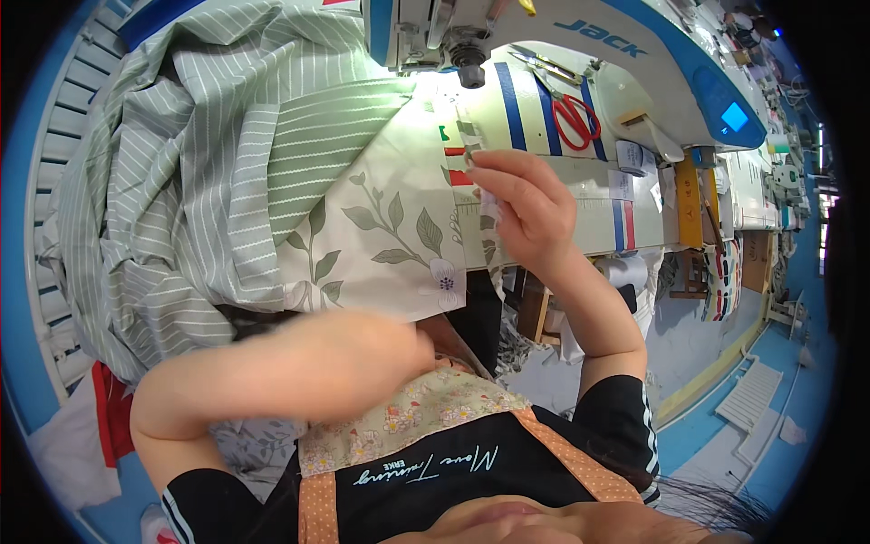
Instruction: Sewing pieces of patterned fabric together using an industrial sewing machine.
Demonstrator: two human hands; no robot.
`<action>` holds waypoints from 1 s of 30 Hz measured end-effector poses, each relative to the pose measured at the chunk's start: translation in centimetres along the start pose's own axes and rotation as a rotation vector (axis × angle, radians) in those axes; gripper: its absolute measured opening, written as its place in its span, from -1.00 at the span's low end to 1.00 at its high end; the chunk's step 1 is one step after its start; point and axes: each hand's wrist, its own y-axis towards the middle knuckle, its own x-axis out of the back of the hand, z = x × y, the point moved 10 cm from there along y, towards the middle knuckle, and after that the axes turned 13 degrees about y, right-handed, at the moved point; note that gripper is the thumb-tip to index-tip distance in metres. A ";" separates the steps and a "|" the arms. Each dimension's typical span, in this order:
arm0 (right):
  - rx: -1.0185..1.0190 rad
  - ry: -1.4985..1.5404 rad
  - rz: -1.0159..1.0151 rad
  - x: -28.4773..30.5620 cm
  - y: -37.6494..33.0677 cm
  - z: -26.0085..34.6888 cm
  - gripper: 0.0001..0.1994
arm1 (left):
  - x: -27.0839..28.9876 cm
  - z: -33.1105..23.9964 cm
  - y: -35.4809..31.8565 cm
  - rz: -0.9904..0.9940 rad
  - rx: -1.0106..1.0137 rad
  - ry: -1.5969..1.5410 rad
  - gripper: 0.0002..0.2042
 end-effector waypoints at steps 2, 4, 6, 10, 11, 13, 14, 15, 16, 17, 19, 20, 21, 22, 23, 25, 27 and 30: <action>0.038 0.005 0.008 -0.6 0.4 0.3 -0.65 | 5.9 4.8 0.3 -0.407 0.206 0.069 -0.83; 0.034 0.012 0.029 -1.6 0.7 0.4 -0.65 | 9.4 8.9 0.7 -0.649 0.370 0.035 -0.85; 0.009 0.027 0.076 -2.9 0.6 -0.3 -0.64 | 10.5 12.3 2.3 -0.706 0.446 -0.004 -0.85; -0.051 0.045 0.174 -4.8 -0.7 -1.9 -0.64 | 7.4 15.3 3.8 -0.818 0.420 0.334 -0.76; -0.055 0.041 0.171 -4.6 -0.8 -2.1 -0.64 | 6.8 14.8 3.6 -0.891 0.360 0.367 -0.74; -0.060 0.044 0.191 -4.6 -0.8 -2.0 -0.65 | 6.6 14.0 3.5 -0.958 0.296 0.393 -0.72; -0.063 0.047 0.202 -4.6 -0.8 -2.0 -0.65 | 6.4 13.8 3.6 -0.966 0.283 0.427 -0.71; -0.070 0.046 0.202 -4.6 -0.8 -2.1 -0.65 | 6.2 13.6 3.6 -0.974 0.272 0.461 -0.71; -0.077 0.043 0.202 -4.6 -0.8 -2.2 -0.65 | 6.1 13.4 3.6 -0.982 0.260 0.495 -0.70; -0.083 0.041 0.203 -4.6 -0.7 -2.3 -0.64 | 6.1 13.5 3.7 -0.980 0.260 0.490 -0.70; -0.092 0.039 0.207 -4.7 -0.8 -2.5 -0.64 | 6.3 13.5 3.9 -0.959 0.256 0.511 -0.69; -0.090 0.036 0.206 -4.7 -0.8 -2.6 -0.64 | 6.3 13.4 4.0 -0.949 0.254 0.522 -0.69; -0.088 0.033 0.205 -4.6 -0.8 -2.6 -0.63 | 6.3 13.5 4.0 -0.949 0.255 0.517 -0.69; -0.085 0.029 0.202 -4.6 -0.8 -2.6 -0.63 | 6.3 13.3 4.0 -0.946 0.245 0.525 -0.69; -0.087 0.028 0.204 -4.7 -0.7 -2.6 -0.63 | 6.3 13.2 4.0 -0.944 0.235 0.533 -0.69; -0.081 0.012 0.208 -4.8 -0.4 -2.5 -0.63 | 6.3 13.2 4.0 -0.944 0.224 0.539 -0.69; -0.078 0.003 0.212 -4.9 -0.3 -2.4 -0.62 | 6.2 13.4 4.0 -0.926 0.226 0.541 -0.68; -0.064 -0.026 0.229 -5.1 -0.3 -2.2 -0.62 | 6.2 13.4 4.0 -0.921 0.228 0.541 -0.68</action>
